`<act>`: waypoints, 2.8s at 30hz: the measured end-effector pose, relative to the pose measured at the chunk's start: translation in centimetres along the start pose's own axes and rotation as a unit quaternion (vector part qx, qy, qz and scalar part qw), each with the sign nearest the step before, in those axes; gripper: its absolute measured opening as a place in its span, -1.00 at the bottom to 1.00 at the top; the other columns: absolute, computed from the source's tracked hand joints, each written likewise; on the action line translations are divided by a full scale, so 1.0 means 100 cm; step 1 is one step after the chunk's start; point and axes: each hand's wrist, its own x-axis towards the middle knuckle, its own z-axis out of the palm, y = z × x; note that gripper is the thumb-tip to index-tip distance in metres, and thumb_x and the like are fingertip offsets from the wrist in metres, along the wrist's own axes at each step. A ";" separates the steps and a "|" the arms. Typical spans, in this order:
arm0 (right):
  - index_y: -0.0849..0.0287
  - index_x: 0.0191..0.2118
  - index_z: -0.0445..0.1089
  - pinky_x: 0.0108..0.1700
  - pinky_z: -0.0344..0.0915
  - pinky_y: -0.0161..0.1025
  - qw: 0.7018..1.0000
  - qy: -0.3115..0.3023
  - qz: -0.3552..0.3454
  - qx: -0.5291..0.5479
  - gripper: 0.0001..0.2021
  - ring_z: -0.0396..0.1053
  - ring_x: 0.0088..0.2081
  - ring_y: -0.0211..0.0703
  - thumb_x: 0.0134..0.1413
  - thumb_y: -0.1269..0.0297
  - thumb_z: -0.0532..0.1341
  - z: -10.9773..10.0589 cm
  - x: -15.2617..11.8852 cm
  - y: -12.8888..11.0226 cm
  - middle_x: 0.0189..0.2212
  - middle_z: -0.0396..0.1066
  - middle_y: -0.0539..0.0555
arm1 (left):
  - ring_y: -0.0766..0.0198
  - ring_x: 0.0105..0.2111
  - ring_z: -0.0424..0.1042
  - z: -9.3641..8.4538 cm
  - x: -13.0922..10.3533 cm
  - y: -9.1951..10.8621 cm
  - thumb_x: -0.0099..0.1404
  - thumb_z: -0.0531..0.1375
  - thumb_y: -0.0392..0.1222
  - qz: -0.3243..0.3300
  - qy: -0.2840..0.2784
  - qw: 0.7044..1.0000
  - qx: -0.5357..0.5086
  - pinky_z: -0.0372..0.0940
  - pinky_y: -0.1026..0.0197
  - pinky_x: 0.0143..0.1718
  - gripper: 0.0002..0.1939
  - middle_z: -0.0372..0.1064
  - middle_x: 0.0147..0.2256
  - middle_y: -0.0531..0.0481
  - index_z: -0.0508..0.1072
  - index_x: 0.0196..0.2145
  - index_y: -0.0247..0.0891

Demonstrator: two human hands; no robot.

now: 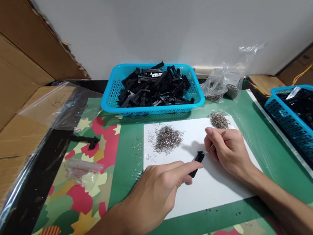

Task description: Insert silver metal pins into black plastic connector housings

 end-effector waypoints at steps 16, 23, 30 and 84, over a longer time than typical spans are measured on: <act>0.11 -0.61 0.32 -0.52 0.11 -0.27 0.995 0.013 -0.046 -0.083 -0.36 0.14 -0.72 -0.31 0.55 -0.05 0.00 0.005 0.001 -0.003 -0.80 0.19 -0.09 | 0.21 -0.19 0.66 -0.004 0.004 0.002 0.32 0.02 -0.59 -0.019 0.004 1.000 -0.017 0.43 0.23 -0.11 -0.28 0.70 -0.17 0.09 0.51 0.27 -0.03; 0.11 -0.63 0.31 -0.47 0.13 -0.25 0.993 0.014 -0.055 -0.105 -0.33 0.18 -0.70 -0.29 0.55 -0.05 -0.02 0.007 0.002 -0.005 -0.79 0.19 -0.06 | 0.22 -0.25 0.64 -0.005 0.007 0.004 0.29 0.01 -0.56 0.008 0.019 0.999 -0.043 0.46 0.21 -0.15 -0.31 0.70 -0.19 0.02 0.59 0.21 -0.12; 0.13 -0.62 0.33 -0.51 0.10 -0.27 0.998 0.021 -0.033 -0.040 -0.33 0.15 -0.69 -0.29 0.51 -0.12 0.04 0.010 -0.003 0.000 -0.76 0.21 -0.05 | 0.20 -0.23 0.62 -0.007 0.008 0.007 0.42 0.05 -0.48 -0.003 0.012 0.999 -0.052 0.41 0.20 -0.14 -0.44 0.69 -0.20 0.02 0.61 0.19 -0.10; 0.03 -0.22 0.56 -0.32 0.05 -0.23 0.968 -0.130 -0.005 -0.214 -0.85 0.42 -0.35 -0.10 0.35 0.28 0.22 0.011 0.044 -0.006 -0.38 0.57 -0.02 | 0.34 -0.50 0.07 -0.009 -0.003 0.014 0.60 0.11 0.13 -0.150 0.229 0.937 -0.215 0.00 0.29 -0.49 -0.67 0.04 -0.48 0.18 0.45 -0.01 -0.18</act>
